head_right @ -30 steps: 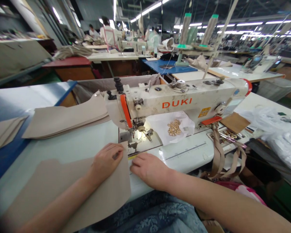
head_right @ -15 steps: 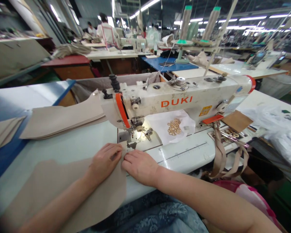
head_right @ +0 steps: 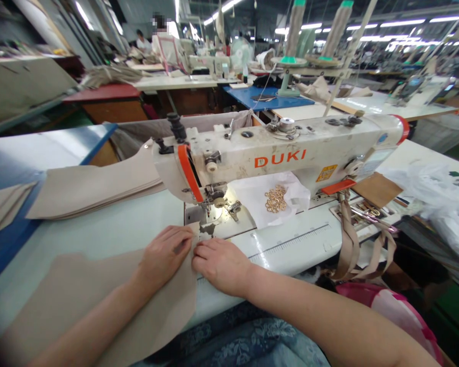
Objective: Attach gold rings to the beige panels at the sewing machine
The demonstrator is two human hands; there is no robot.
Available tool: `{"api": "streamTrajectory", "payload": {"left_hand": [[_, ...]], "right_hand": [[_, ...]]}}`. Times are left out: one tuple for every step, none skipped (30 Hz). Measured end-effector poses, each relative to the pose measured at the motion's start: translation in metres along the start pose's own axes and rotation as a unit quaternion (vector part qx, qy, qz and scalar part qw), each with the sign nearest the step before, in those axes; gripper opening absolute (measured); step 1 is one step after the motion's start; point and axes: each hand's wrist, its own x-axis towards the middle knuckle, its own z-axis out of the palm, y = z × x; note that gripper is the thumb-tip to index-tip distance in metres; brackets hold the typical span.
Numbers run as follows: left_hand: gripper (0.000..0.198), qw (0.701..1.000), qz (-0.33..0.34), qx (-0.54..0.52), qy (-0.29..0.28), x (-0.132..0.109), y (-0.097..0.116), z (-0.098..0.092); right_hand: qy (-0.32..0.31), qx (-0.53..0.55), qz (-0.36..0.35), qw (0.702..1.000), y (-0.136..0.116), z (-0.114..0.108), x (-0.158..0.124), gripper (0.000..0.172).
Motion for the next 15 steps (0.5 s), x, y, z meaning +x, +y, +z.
{"api": "streamTrajectory", "payload": {"left_hand": [[0.017,1.000,0.002,0.000,0.000,0.0002,0.0001,0.0001],[0.017,1.000,0.003,0.000,0.001,0.0005,0.0003,0.0001],[0.017,1.000,0.005,-0.001,0.001,0.0008,0.0006,0.0000],[0.017,1.000,0.006,-0.002,0.002,0.0011,0.0008,-0.0002],[0.017,1.000,0.006,-0.002,0.003,0.0013,0.0010,-0.0004],[0.017,1.000,0.006,-0.003,0.004,0.0015,0.0012,-0.0005],[0.017,1.000,0.006,-0.003,0.005,0.0017,0.0013,-0.0005],[0.017,1.000,0.006,-0.003,0.004,0.0018,0.0014,-0.0005],[0.018,1.000,0.005,-0.004,0.004,0.0019,0.0014,-0.0004],[0.018,1.000,0.004,-0.006,0.004,0.0020,0.0014,-0.0004],[0.018,1.000,0.002,-0.009,0.003,0.0021,0.0015,-0.0004],[0.018,1.000,0.000,-0.012,0.002,0.0021,0.0016,-0.0005],[0.018,1.000,-0.004,-0.016,0.001,0.0022,0.0018,-0.0007],[0.018,1.000,-0.009,-0.019,-0.002,0.0022,0.0020,-0.0010],[0.018,1.000,-0.013,-0.022,-0.005,0.0022,0.0022,-0.0014]], "right_hand": [[0.002,0.000,0.001,1.000,0.0001,0.0004,-0.0001,0.017],[0.004,0.002,0.001,1.000,0.0001,0.0007,-0.0002,0.017],[0.005,0.003,0.001,1.000,0.0001,0.0011,-0.0003,0.016],[0.005,0.005,0.001,1.000,0.0001,0.0013,-0.0005,0.015],[0.006,0.006,0.001,1.000,0.0001,0.0016,-0.0006,0.015],[0.007,0.007,0.002,1.000,0.0000,0.0018,-0.0007,0.014],[0.008,0.007,0.002,1.000,-0.0001,0.0021,-0.0006,0.013],[0.010,0.007,0.002,1.000,-0.0001,0.0025,-0.0004,0.012],[0.012,0.005,0.003,1.000,0.0000,0.0031,0.0000,0.011],[0.016,0.003,0.003,1.000,0.0003,0.0037,0.0006,0.011],[0.020,-0.001,0.006,1.000,0.0008,0.0043,0.0015,0.010],[0.024,-0.008,0.009,1.000,0.0015,0.0050,0.0025,0.010],[0.029,-0.018,0.013,0.999,0.0024,0.0055,0.0038,0.010],[0.032,-0.027,0.016,0.999,0.0035,0.0059,0.0052,0.010],[0.033,-0.035,0.019,0.999,0.0047,0.0061,0.0066,0.009]]}}
